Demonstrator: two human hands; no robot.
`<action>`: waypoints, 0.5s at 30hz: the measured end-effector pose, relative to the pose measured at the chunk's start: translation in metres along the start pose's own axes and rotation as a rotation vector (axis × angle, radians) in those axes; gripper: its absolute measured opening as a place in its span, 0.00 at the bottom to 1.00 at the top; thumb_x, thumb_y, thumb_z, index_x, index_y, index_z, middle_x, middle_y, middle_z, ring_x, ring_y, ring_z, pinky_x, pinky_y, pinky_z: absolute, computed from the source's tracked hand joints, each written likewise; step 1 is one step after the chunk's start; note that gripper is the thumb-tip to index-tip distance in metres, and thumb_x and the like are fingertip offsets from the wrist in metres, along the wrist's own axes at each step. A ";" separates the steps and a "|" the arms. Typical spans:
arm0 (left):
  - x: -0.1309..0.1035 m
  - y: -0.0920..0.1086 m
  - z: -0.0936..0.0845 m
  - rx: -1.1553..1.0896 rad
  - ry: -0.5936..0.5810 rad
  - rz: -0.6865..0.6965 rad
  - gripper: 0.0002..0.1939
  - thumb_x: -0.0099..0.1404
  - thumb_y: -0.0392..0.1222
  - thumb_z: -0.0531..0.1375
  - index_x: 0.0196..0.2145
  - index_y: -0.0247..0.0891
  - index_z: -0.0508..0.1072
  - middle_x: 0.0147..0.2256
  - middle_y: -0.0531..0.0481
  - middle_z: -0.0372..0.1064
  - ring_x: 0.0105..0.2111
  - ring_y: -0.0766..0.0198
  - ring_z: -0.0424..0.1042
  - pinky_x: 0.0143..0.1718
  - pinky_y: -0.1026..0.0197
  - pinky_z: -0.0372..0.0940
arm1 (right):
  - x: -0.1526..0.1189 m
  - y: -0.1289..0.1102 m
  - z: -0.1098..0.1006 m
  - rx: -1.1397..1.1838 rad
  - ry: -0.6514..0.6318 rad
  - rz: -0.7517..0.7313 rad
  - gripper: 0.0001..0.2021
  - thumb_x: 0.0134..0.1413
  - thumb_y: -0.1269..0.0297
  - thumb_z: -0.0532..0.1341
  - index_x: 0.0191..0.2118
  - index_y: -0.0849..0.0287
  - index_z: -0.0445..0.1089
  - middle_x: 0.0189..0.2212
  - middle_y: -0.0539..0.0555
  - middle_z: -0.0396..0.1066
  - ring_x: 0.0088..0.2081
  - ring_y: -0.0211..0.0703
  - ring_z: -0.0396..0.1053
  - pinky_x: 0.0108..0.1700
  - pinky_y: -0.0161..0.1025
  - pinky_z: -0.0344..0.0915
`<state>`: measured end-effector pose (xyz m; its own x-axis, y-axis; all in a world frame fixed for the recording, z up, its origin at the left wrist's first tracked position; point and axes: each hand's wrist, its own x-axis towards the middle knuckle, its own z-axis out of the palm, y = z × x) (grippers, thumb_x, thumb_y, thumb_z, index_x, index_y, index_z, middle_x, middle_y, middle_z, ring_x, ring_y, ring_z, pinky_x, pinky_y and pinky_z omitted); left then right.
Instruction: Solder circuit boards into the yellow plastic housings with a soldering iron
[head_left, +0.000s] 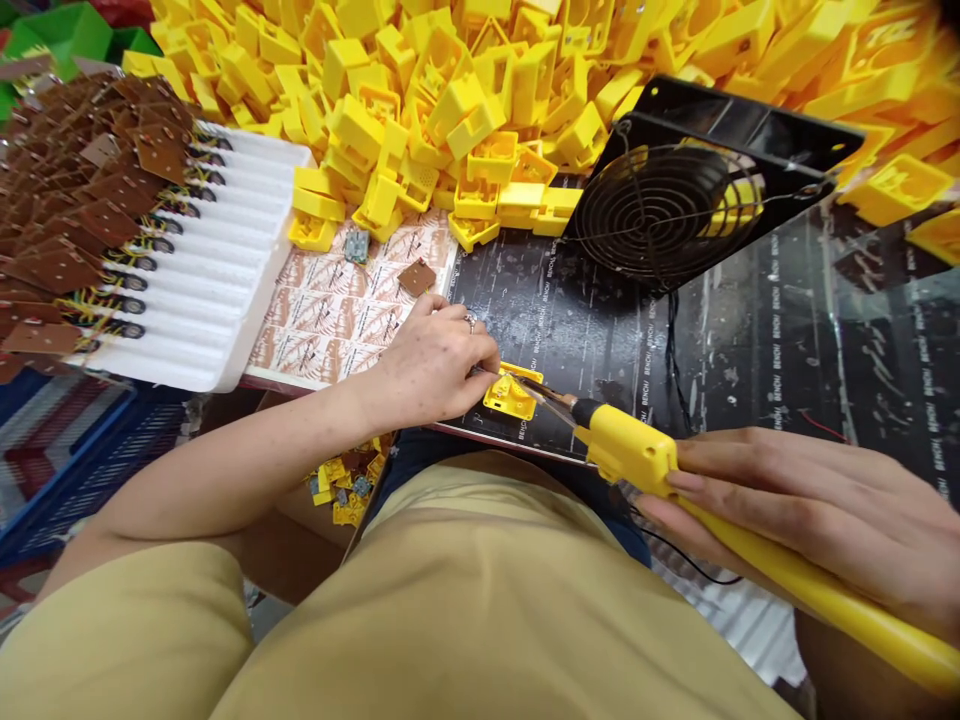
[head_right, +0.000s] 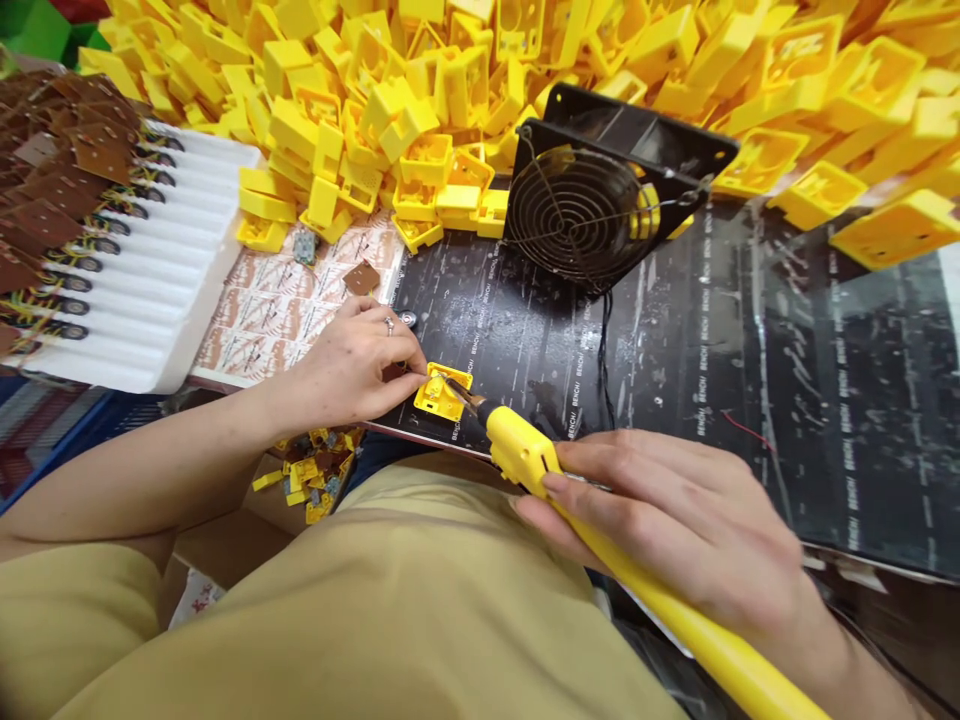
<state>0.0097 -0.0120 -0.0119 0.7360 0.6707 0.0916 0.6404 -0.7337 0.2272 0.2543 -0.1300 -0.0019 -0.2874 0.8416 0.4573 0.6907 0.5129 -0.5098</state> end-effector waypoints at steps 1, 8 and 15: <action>0.000 0.000 0.000 -0.001 0.001 0.001 0.10 0.62 0.38 0.57 0.26 0.39 0.76 0.26 0.51 0.74 0.33 0.59 0.69 0.46 0.51 0.56 | -0.002 -0.003 0.001 -0.006 0.009 0.020 0.11 0.54 0.54 0.67 0.41 0.49 0.72 0.32 0.51 0.74 0.35 0.46 0.75 0.32 0.39 0.74; 0.001 0.001 -0.003 0.007 -0.027 -0.004 0.09 0.62 0.39 0.58 0.27 0.39 0.76 0.26 0.50 0.74 0.33 0.58 0.69 0.42 0.53 0.57 | -0.003 0.024 -0.017 0.008 -0.018 0.013 0.14 0.53 0.55 0.67 0.45 0.49 0.72 0.33 0.51 0.74 0.32 0.45 0.75 0.30 0.37 0.73; -0.004 -0.002 -0.005 -0.100 -0.066 -0.003 0.07 0.65 0.39 0.59 0.31 0.37 0.75 0.30 0.49 0.75 0.33 0.61 0.72 0.38 0.59 0.63 | -0.008 0.038 -0.021 -0.005 0.016 -0.120 0.24 0.54 0.65 0.67 0.57 0.52 0.65 0.31 0.49 0.75 0.27 0.38 0.73 0.28 0.32 0.69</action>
<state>0.0047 -0.0124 -0.0080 0.7492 0.6618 0.0277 0.6198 -0.7152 0.3229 0.2969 -0.1202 -0.0099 -0.3578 0.7711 0.5266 0.6555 0.6091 -0.4465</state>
